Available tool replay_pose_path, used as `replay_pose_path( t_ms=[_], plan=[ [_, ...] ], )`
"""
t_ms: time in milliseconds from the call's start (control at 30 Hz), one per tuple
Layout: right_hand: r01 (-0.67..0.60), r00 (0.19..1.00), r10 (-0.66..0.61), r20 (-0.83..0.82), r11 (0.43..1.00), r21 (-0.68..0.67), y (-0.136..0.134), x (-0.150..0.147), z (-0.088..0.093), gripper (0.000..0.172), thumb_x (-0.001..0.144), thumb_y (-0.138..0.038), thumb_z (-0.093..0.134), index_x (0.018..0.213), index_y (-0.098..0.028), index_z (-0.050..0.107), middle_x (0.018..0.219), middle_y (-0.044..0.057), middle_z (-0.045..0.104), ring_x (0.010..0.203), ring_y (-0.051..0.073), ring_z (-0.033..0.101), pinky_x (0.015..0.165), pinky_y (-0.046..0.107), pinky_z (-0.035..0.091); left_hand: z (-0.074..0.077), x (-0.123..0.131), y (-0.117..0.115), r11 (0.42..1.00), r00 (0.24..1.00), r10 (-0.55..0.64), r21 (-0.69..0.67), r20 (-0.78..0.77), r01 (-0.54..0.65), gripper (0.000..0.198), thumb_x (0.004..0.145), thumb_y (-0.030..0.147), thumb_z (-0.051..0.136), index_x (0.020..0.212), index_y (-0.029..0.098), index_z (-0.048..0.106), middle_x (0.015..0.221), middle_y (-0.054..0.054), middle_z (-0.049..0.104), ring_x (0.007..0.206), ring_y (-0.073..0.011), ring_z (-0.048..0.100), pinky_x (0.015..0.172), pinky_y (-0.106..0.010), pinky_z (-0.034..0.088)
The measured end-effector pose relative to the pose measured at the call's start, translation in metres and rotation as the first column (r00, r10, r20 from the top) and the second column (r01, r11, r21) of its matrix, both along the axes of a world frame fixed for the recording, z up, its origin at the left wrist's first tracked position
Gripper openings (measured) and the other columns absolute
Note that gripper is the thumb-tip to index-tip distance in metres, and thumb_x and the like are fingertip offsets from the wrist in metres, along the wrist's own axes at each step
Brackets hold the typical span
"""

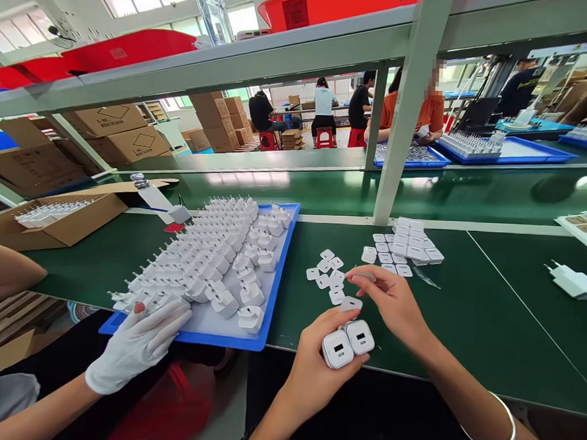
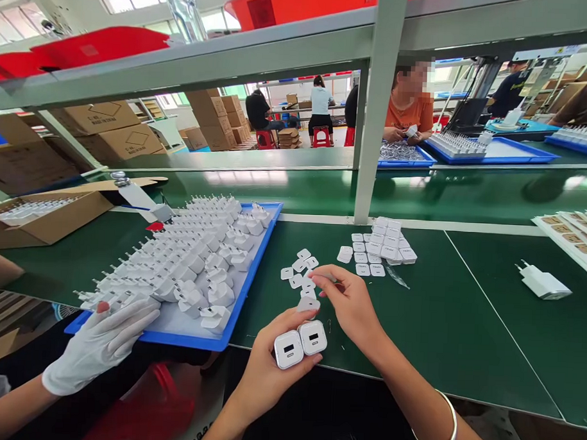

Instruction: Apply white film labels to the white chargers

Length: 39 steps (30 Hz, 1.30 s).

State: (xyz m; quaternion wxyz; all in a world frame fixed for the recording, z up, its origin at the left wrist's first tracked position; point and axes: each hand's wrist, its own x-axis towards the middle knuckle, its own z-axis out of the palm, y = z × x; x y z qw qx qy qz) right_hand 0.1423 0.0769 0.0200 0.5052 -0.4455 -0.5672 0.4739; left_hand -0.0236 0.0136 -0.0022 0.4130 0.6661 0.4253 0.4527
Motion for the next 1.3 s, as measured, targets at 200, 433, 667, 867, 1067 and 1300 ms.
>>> replay_pose_path(
  t_ms=[200, 433, 667, 867, 1067, 1300],
  plan=[
    [0.103, 0.981, -0.091, 0.170, 0.992, -0.068, -0.011, 0.019, -0.012, 0.020, 0.095, -0.044, 0.056, 0.104, -0.025, 0.054, 0.057, -0.008, 0.047, 0.052, 0.014, 0.038, 0.051, 0.028, 0.030, 0.002, -0.003, -0.001, 0.990, 0.996, 0.091, 0.106, -0.009, -0.090, 0.047, 0.076, 0.014, 0.078, 0.120, 0.026, 0.068, 0.124, -0.005, 0.071, 0.116, -0.0229, 0.066, 0.098, -0.034, 0.055],
    [0.121, 0.955, -0.128, 0.267, 0.992, 0.039, -0.035, 0.029, -0.014, 0.027, 0.094, -0.044, 0.058, 0.096, -0.023, 0.075, 0.088, 0.006, 0.070, 0.078, 0.022, 0.060, 0.068, 0.033, 0.046, 0.001, -0.003, -0.003, 0.981, 0.989, 0.145, 0.125, 0.030, -0.148, 0.042, 0.077, 0.014, 0.078, 0.116, 0.025, 0.069, 0.123, -0.006, 0.071, 0.115, -0.0237, 0.067, 0.100, -0.038, 0.055],
    [0.095, 0.943, -0.087, 0.322, 0.995, -0.009, -0.031, 0.037, -0.032, 0.034, 0.094, -0.033, 0.052, 0.117, -0.024, 0.075, 0.086, 0.006, 0.072, 0.073, 0.021, 0.064, 0.070, 0.035, 0.052, -0.003, -0.003, -0.003, 0.981, 0.983, 0.175, 0.079, 0.045, -0.179, 0.042, 0.077, 0.015, 0.078, 0.117, 0.027, 0.069, 0.123, -0.005, 0.071, 0.114, -0.0244, 0.068, 0.103, -0.041, 0.054],
    [0.024, 0.968, -0.012, 0.249, 0.999, -0.048, -0.032, 0.038, -0.030, 0.030, 0.092, -0.038, 0.058, 0.113, -0.024, 0.074, 0.111, 0.007, 0.074, 0.087, 0.023, 0.066, 0.074, 0.034, 0.052, -0.008, -0.005, -0.005, 0.974, 0.981, 0.195, 0.113, 0.009, -0.195, 0.040, 0.078, 0.016, 0.078, 0.116, 0.025, 0.069, 0.122, -0.007, 0.072, 0.116, -0.0246, 0.067, 0.104, -0.042, 0.054],
    [-0.007, 0.945, 0.017, 0.325, 0.999, -0.032, -0.038, 0.033, -0.034, 0.026, 0.096, -0.038, 0.055, 0.112, -0.024, 0.069, 0.085, 0.004, 0.074, 0.077, 0.023, 0.066, 0.068, 0.033, 0.049, -0.010, -0.006, -0.005, 0.969, 0.986, 0.151, 0.206, -0.074, -0.133, 0.037, 0.079, 0.016, 0.077, 0.114, 0.022, 0.070, 0.119, -0.010, 0.073, 0.114, -0.0261, 0.069, 0.098, -0.042, 0.058],
    [0.073, 0.887, -0.140, 0.441, 0.983, 0.166, -0.046, 0.032, -0.026, 0.019, 0.090, -0.036, 0.061, 0.078, -0.023, 0.069, 0.081, 0.007, 0.060, 0.076, 0.023, 0.057, 0.057, 0.031, 0.043, -0.013, -0.009, -0.003, 0.958, 0.979, 0.144, 0.269, -0.143, -0.102, 0.036, 0.081, 0.015, 0.074, 0.116, 0.022, 0.069, 0.119, -0.011, 0.072, 0.111, -0.0247, 0.070, 0.096, -0.041, 0.060]
  ],
)
